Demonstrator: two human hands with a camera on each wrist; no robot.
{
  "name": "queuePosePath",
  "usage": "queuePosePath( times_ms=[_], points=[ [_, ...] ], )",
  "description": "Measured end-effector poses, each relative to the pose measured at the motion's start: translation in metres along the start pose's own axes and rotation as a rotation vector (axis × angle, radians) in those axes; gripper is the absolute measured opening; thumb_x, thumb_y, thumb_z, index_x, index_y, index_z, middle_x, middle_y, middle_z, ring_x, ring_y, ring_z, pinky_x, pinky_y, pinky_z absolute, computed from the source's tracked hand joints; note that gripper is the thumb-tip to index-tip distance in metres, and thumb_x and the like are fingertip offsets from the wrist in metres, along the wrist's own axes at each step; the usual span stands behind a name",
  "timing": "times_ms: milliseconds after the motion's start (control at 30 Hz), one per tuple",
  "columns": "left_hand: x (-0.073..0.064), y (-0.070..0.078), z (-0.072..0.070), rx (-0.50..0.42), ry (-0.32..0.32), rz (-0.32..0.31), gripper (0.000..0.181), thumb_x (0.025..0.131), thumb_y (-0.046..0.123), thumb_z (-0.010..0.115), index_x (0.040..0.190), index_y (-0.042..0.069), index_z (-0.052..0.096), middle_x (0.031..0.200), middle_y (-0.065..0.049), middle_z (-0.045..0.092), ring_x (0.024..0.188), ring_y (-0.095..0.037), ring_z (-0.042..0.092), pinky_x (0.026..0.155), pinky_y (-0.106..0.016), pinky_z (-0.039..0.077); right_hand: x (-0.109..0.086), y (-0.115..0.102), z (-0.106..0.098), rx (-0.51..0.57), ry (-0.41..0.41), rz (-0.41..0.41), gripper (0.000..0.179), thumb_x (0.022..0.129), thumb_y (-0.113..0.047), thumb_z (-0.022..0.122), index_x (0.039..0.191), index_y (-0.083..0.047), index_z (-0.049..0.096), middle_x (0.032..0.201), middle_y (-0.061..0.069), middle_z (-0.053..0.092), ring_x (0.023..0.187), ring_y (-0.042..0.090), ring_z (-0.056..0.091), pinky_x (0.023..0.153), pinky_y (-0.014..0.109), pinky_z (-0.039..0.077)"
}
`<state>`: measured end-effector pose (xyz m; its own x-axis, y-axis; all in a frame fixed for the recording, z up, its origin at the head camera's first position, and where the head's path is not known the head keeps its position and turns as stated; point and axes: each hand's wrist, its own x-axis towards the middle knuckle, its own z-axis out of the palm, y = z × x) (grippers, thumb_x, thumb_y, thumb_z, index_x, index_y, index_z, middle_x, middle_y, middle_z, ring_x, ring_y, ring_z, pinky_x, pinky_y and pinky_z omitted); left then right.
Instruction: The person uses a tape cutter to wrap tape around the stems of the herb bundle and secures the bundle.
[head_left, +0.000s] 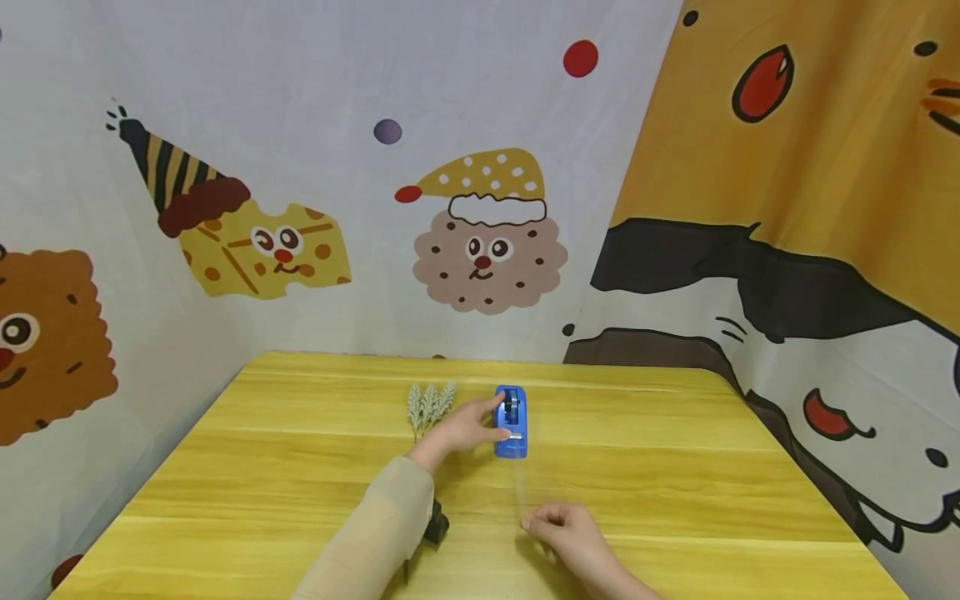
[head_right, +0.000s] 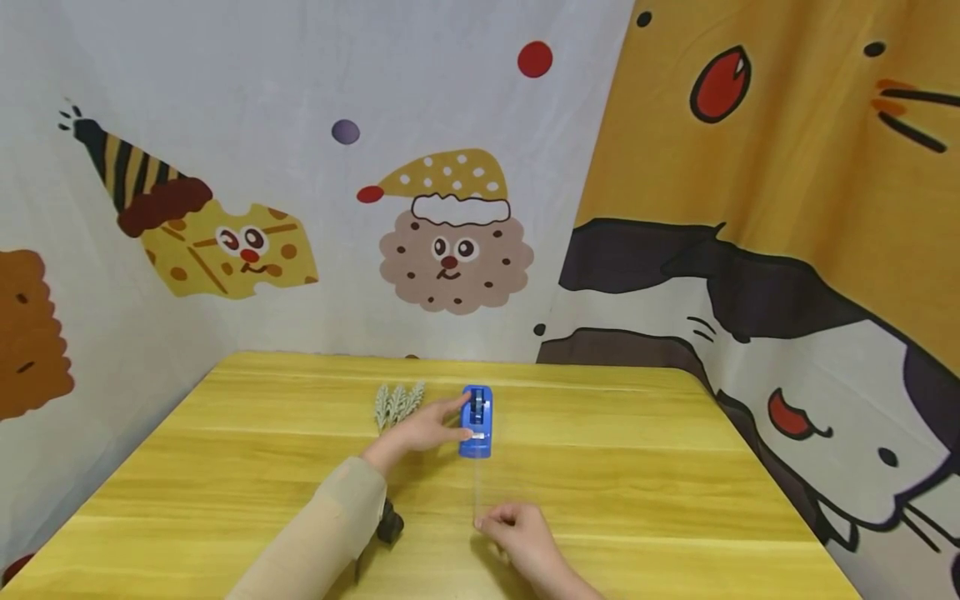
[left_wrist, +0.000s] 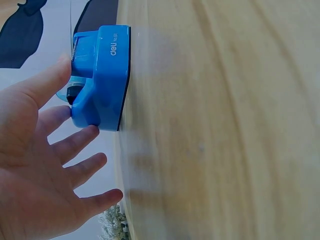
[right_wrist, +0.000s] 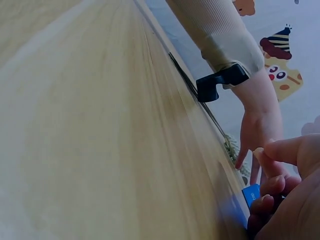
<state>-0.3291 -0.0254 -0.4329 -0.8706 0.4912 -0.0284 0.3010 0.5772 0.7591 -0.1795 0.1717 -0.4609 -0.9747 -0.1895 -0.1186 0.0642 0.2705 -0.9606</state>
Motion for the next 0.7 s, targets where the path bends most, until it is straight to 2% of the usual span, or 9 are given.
queuePosePath(
  times_ms=[200, 467, 700],
  points=[
    [0.0013, -0.0004, 0.0003, 0.006, -0.002, 0.002, 0.075, 0.092, 0.038, 0.066, 0.154, 0.021, 0.026, 0.153, -0.015, 0.032, 0.138, -0.035, 0.033, 0.11, -0.052, 0.029, -0.0026, -0.0006, 0.0007, -0.04, 0.022, -0.015, 0.023, 0.09, -0.016, 0.066, 0.093, 0.007, 0.071, 0.067, 0.001, 0.057, 0.054, 0.009, 0.045, 0.049, 0.021, 0.041],
    [0.0014, -0.0018, -0.0007, 0.008, -0.004, 0.003, 0.075, 0.092, 0.038, 0.066, 0.154, 0.021, 0.026, 0.153, -0.015, 0.032, 0.138, -0.034, 0.032, 0.11, -0.051, 0.028, -0.0007, 0.0037, 0.0021, -0.12, 0.04, -0.078, 0.016, 0.087, -0.013, 0.069, 0.088, 0.002, 0.072, 0.078, 0.003, 0.065, 0.051, 0.005, 0.043, 0.045, 0.019, 0.037],
    [0.0008, -0.0009, -0.0005, -0.01, -0.004, 0.003, 0.075, 0.092, 0.037, 0.066, 0.154, 0.022, 0.027, 0.153, -0.015, 0.032, 0.138, -0.035, 0.032, 0.11, -0.051, 0.029, 0.0006, 0.0085, 0.0048, -0.212, 0.059, -0.149, 0.013, 0.085, -0.014, 0.071, 0.082, -0.001, 0.072, 0.086, 0.004, 0.069, 0.064, 0.008, 0.052, 0.054, 0.021, 0.044]
  ],
)
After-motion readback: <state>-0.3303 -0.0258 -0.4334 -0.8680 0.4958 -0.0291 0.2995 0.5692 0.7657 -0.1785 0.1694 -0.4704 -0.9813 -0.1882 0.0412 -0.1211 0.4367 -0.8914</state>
